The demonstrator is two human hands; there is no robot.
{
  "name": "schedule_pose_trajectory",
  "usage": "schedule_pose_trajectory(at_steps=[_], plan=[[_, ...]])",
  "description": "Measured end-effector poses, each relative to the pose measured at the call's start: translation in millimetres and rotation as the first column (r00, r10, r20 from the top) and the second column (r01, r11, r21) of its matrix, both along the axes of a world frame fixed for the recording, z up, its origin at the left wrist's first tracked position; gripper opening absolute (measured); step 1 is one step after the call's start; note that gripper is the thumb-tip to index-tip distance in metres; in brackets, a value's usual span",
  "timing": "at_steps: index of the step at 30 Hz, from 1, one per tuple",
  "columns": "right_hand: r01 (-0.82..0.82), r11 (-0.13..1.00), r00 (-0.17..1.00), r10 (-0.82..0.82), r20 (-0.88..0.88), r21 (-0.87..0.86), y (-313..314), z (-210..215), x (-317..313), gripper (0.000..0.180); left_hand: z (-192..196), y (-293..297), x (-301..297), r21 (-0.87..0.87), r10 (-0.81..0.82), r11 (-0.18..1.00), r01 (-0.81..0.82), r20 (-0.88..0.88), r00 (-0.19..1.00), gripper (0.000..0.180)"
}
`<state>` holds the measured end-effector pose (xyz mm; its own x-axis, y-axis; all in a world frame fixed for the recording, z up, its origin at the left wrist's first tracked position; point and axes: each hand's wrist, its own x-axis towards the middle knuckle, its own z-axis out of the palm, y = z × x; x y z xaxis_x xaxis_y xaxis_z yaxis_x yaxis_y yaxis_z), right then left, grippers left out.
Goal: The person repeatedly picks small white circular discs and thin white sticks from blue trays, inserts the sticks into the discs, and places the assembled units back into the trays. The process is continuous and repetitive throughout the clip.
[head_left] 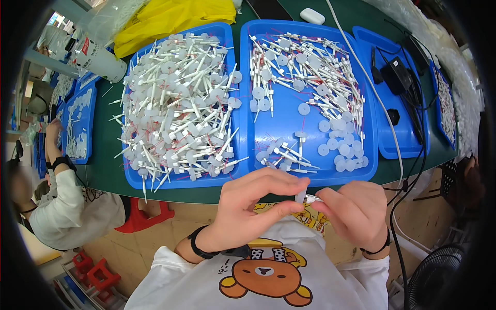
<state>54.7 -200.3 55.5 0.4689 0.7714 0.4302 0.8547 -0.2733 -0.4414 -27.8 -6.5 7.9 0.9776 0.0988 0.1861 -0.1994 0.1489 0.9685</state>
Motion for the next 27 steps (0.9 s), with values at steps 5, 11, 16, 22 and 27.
schedule_pose_trajectory(at_steps=[5,11,16,22,27], plan=[[0.073,0.986,0.909,-0.003,-0.417,0.152,-1,-14,-10,0.014,1,-2,-5,0.024,-0.030,0.999,0.029,0.052,0.998,0.026],[0.324,0.943,0.700,-0.187,-0.690,0.073,10,-21,-29,0.009,-6,-2,0,0.243,0.047,0.969,-0.043,-0.011,0.999,0.025],[0.325,0.945,0.835,-0.310,-0.455,-0.048,12,-30,-6,0.012,-1,9,12,0.635,0.076,0.757,-0.153,0.147,0.986,0.031],[0.403,0.865,0.908,-0.419,0.013,-0.298,0,-41,27,0.023,3,16,15,0.742,0.170,0.637,-0.208,0.128,0.977,0.036],[0.358,0.878,0.920,-0.389,-0.038,-0.319,1,-38,33,0.024,4,19,13,0.720,0.132,0.653,-0.234,0.197,0.972,0.037]])
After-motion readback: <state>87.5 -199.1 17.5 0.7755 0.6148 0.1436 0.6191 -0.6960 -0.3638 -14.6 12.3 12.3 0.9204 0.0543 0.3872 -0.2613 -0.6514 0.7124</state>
